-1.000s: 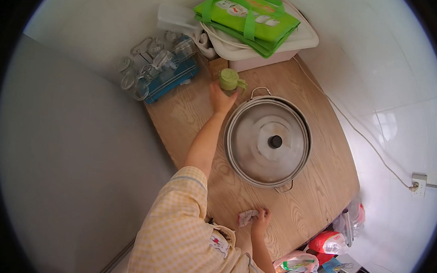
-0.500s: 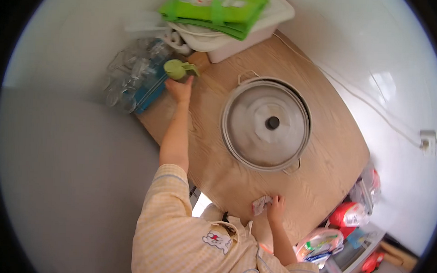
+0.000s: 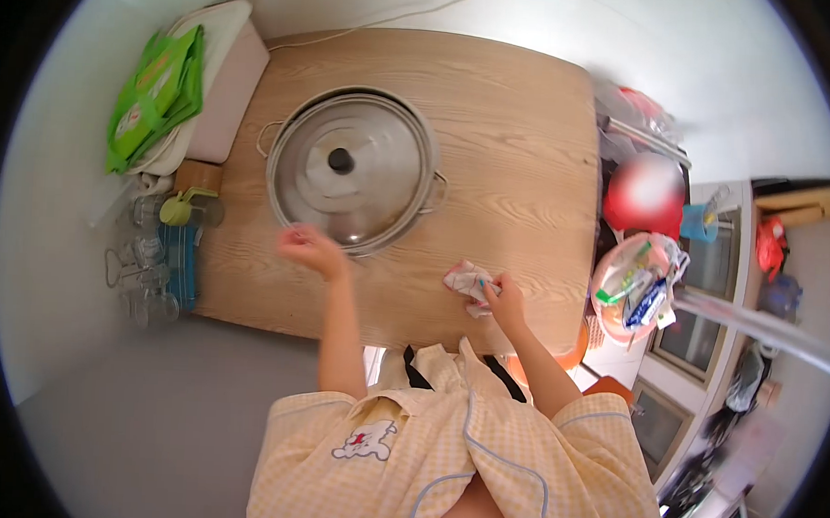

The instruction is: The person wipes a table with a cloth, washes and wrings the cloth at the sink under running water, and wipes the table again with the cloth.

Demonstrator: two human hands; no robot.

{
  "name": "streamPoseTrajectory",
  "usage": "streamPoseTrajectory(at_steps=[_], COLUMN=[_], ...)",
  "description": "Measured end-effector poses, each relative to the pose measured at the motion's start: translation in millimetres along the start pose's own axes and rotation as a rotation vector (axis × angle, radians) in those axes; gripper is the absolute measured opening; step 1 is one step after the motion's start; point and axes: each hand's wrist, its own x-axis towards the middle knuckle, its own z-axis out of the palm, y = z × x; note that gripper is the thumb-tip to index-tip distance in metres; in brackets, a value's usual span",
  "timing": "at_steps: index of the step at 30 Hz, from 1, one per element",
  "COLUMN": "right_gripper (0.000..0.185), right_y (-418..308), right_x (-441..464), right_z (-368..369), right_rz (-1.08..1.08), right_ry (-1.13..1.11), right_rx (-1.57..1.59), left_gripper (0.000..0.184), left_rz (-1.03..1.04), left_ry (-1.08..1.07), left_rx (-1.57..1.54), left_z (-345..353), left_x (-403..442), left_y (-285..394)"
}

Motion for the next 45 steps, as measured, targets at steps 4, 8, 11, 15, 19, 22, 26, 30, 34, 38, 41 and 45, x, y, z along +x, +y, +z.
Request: streamPoseTrajectory(at_steps=[4,8,11,15,19,22,26,30,34,38,41,45], right_gripper=[0.019,0.013,0.013,0.014,0.023,0.032,0.044,0.043,0.048,0.052,0.041,0.035], right_y=[32,41,52,67,82,84,83,58,58,55,71,59], right_x=[-12,-33,-49,-73,-78,-79,-65,-77,-72,-76,-52,-75], right_z=[-13,-53,-78,-95,-102,-107,-106,-125,-141,-153,-132,-163], right_rz=[-0.364,-0.631,-0.718,-0.433,-0.375,-0.300,-0.102,-0.042,-0.290,-0.292,-0.202,-0.116], right_ry=[0.280,0.336,0.289,0.111,0.043,0.004,-0.137,-0.292,-0.105,-0.196,-0.219,-0.340], right_rx=[0.047,0.090,0.128,0.367,0.349,0.361,0.505,0.594,0.169,0.300,0.426,0.387], left_gripper=[0.047,0.040,0.030,0.017,0.013,0.014,0.024,0.031,0.031,0.028,0.024,0.017], left_rz=[0.618,0.779,0.712,0.273,0.206,0.246,0.220,0.804,0.580,0.237,0.206,-0.067], left_ry=[-1.361,-1.526,-1.611,-1.685,-1.685,-1.602,-1.516,-1.472,-1.476,-1.795,-1.828,-1.840], left_rx=[-0.089,-0.127,-0.073,-0.082,-0.054,-0.018,-0.116,-0.154,-0.281,0.007,-0.068,-0.144], left_z=[2,-14,-32,-49,-59,-61,-62,-64,-48,-59,-59,-51], left_x=[-143,-210,-234,-258,-279,-295,-298,-297,-293,-282,-297,-294], left_y=[52,62,77,84,94,83,95,107,77,138,147,136])
